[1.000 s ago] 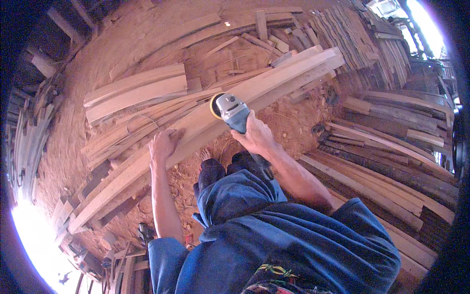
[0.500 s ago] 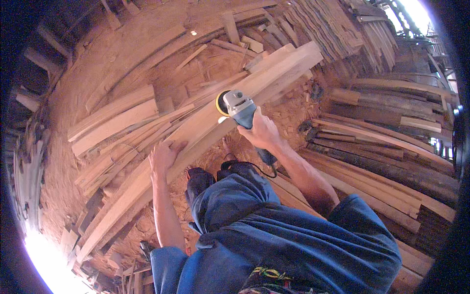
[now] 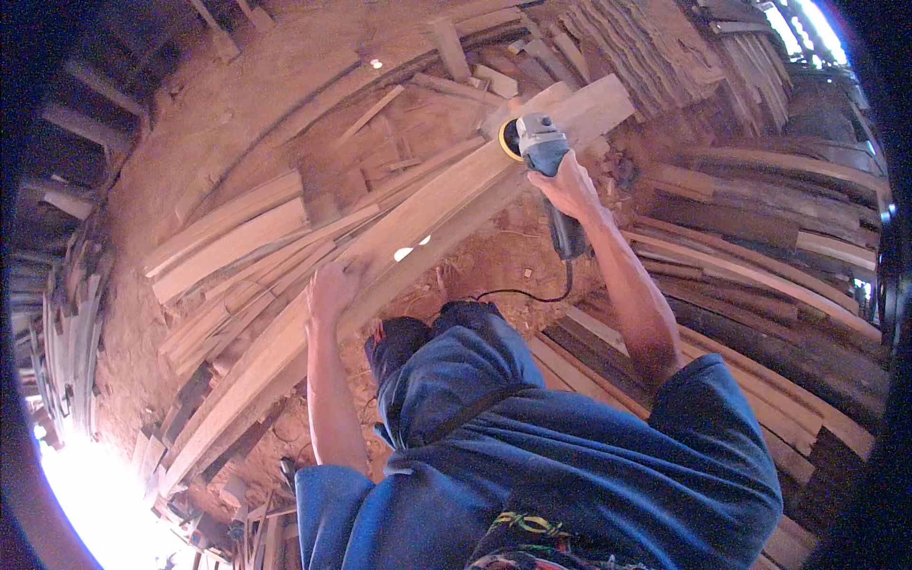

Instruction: The person smooths a long wooden plank using an electric sander, then switches to a hand plane to further refine the surface. They adjust the hand plane with a hammer before continuing to plane the wood.

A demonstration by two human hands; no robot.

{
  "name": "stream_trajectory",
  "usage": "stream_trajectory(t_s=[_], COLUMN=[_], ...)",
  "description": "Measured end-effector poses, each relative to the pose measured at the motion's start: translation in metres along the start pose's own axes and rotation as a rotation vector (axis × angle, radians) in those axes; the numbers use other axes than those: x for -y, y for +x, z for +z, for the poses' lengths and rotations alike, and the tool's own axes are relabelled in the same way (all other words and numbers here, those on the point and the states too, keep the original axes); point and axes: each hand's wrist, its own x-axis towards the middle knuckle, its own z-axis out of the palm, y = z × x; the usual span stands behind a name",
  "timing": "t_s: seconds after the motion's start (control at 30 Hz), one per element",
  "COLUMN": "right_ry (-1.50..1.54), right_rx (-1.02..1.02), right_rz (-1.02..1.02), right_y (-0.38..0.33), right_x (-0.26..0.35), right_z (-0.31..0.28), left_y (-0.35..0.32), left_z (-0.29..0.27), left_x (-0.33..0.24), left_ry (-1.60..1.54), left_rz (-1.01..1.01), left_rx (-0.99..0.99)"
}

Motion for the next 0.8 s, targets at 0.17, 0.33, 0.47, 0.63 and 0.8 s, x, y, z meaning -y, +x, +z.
stream_trajectory(t_s=[0.17,0.33,0.47,0.63,0.8], right_ry=[-0.054,-0.020,-0.083,-0.069,-0.067], right_rx=[0.098,0.279,0.292,0.350,0.278], right_rz=[-0.228,-0.373,-0.560,-0.455,-0.333], right_y=[-0.086,-0.183,-0.224,-0.216,-0.157], right_x=[0.064,0.151,0.202,0.202,0.145], right_z=[0.056,0.124,0.157,0.147,0.102], left_y=[-0.018,-0.042,-0.067,-0.075,-0.044], left_z=[-0.015,-0.022,-0.038,-0.053,-0.037], left_x=[0.080,0.172,0.197,0.149,0.073], left_ry=[-0.023,-0.078,-0.153,-0.054,-0.007], left_rz=[-0.046,-0.146,-0.238,-0.276,-0.219], left_rx=[0.061,0.018,0.020,0.145,0.193])
